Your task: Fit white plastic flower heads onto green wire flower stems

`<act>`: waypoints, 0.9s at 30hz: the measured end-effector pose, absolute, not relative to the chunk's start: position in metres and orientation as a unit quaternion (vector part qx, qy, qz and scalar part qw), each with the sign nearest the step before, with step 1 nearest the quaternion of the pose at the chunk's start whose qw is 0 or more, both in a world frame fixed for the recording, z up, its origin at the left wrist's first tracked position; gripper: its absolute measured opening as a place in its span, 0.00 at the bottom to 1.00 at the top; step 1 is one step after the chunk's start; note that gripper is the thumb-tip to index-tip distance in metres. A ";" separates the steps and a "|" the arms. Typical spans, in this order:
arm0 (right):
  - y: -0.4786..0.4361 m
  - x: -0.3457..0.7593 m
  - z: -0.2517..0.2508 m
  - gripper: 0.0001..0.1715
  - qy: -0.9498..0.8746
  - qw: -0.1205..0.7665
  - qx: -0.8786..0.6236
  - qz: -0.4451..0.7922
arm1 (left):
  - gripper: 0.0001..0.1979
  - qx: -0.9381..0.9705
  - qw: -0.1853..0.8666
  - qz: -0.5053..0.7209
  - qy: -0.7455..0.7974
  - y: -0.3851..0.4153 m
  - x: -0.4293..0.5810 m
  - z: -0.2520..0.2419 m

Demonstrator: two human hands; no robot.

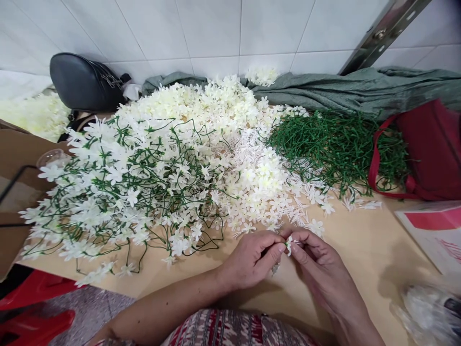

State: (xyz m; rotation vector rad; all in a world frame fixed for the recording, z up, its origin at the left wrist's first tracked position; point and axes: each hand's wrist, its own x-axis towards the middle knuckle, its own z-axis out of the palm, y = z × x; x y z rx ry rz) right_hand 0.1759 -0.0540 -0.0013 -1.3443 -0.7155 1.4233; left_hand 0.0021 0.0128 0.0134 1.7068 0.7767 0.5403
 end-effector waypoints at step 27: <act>-0.052 0.177 -0.002 0.12 -0.288 0.504 -0.557 0.594 | 0.20 0.745 0.559 0.214 0.295 0.016 -0.003 0.009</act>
